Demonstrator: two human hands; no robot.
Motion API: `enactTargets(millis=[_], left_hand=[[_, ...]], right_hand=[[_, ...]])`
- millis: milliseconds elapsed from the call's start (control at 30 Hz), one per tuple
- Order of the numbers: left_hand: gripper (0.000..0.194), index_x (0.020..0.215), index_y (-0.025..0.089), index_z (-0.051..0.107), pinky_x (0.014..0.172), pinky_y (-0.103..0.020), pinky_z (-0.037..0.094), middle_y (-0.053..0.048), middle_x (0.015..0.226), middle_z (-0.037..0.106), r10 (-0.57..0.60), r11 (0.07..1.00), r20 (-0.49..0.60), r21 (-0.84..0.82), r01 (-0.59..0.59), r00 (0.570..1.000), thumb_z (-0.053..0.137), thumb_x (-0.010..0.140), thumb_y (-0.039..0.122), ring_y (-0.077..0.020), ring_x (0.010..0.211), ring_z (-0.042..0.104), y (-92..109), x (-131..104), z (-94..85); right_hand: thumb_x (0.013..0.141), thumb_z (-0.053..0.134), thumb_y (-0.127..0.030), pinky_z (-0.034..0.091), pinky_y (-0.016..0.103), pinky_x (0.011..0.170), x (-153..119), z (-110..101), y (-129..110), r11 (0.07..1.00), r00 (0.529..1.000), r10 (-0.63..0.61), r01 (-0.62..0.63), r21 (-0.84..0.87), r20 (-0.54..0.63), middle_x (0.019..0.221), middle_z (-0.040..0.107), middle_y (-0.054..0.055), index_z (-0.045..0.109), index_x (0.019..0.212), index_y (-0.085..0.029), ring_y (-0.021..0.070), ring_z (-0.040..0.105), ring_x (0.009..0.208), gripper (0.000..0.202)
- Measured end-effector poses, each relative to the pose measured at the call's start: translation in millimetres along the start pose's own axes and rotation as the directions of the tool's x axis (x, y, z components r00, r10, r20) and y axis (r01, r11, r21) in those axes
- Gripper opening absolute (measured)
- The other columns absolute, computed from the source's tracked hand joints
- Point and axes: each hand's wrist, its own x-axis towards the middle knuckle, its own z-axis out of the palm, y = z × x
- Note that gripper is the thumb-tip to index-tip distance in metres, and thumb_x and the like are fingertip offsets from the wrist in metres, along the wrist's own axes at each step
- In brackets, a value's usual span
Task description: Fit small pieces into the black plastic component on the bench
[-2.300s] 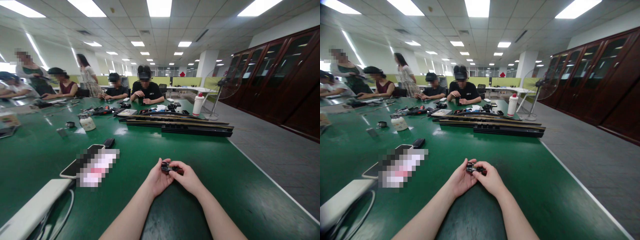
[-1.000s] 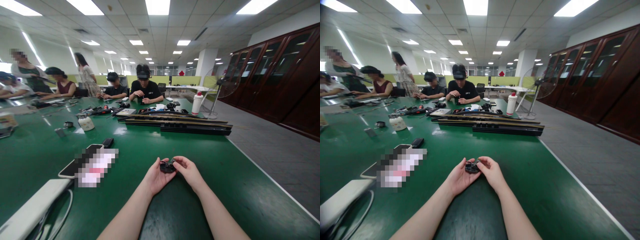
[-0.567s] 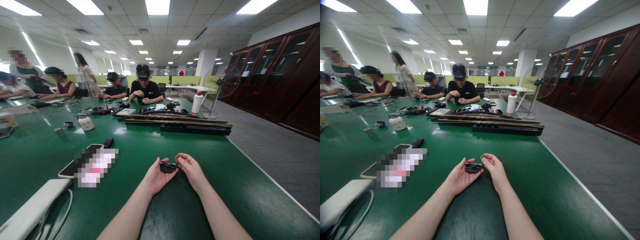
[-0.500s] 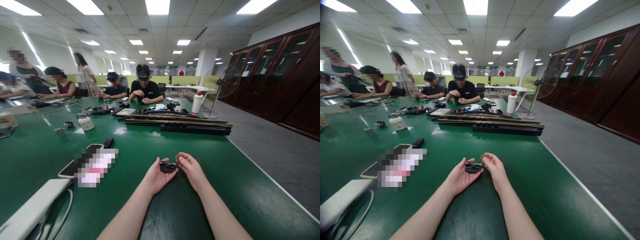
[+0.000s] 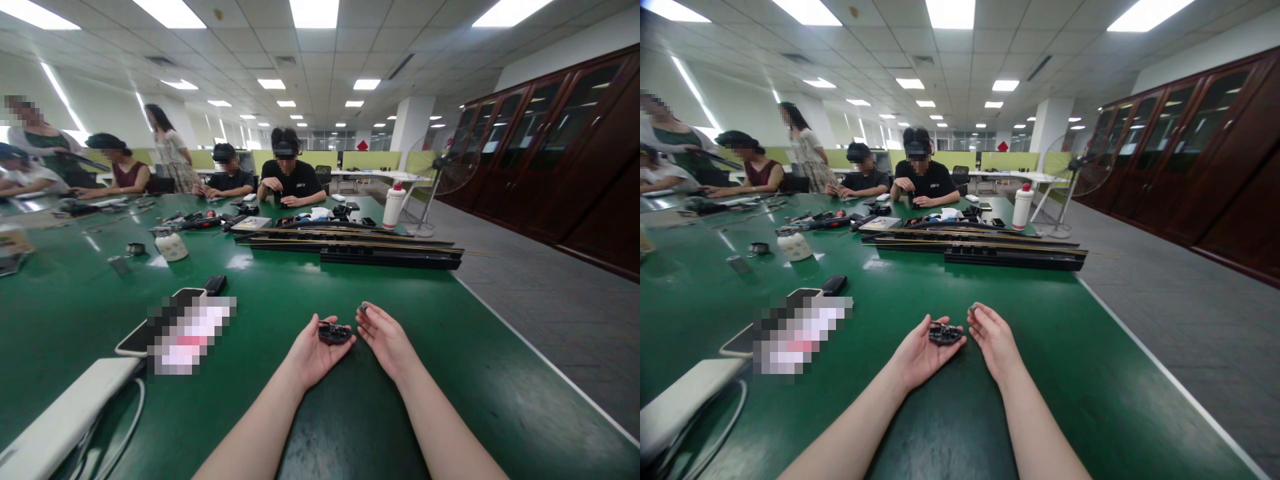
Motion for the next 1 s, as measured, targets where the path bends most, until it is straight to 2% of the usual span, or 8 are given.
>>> enactTargets(millis=[300,600,800,1000], left_hand=[[0.033,0.091,0.012,0.052,0.075,-0.040,0.050,-0.019,0.094,0.062,0.002,1.000,-0.001,-0.006,-0.002,1.000,0.035,0.089,0.041,-0.0303,0.098,0.060,-0.1,0.4,-0.5],[0.035,0.090,0.011,0.053,0.077,-0.042,0.049,-0.018,0.095,0.062,0.004,1.000,0.004,-0.013,-0.004,1.000,0.035,0.088,0.042,-0.0297,0.098,0.059,-0.5,1.3,-0.4],[0.037,0.090,0.011,0.053,0.078,-0.040,0.049,-0.020,0.094,0.062,0.003,1.000,0.006,-0.015,-0.003,1.000,0.034,0.089,0.042,-0.0298,0.099,0.059,-0.4,1.8,-1.5],[0.037,0.090,0.011,0.054,0.079,-0.041,0.048,-0.020,0.093,0.063,0.006,1.000,0.020,-0.010,-0.005,1.000,0.034,0.089,0.043,-0.0301,0.100,0.059,-0.9,2.5,-3.3]], right_hand=[[0.061,0.073,-0.030,0.048,0.031,0.071,2.0,-1.6,-1.7,0.999,0.999,-0.024,0.023,-0.029,-0.029,0.081,0.071,0.000,0.065,0.079,-0.026,0.0177,0.064,0.077,0.020],[0.059,0.075,-0.027,0.048,0.026,0.068,1.1,-1.6,-2.0,0.997,0.999,0.032,-0.030,0.070,-0.028,0.077,0.070,-0.002,0.066,0.078,-0.025,0.0130,0.063,0.071,0.021],[0.061,0.073,-0.029,0.048,0.029,0.070,1.8,-2.3,-2.0,1.000,1.000,0.009,-0.008,0.014,-0.024,0.079,0.070,-0.001,0.065,0.079,-0.025,0.0153,0.063,0.075,0.021],[0.061,0.073,-0.029,0.048,0.027,0.070,2.2,-3.1,-0.9,0.999,1.000,0.021,-0.021,0.027,-0.017,0.078,0.070,-0.003,0.065,0.079,-0.026,0.0133,0.063,0.073,0.020]])
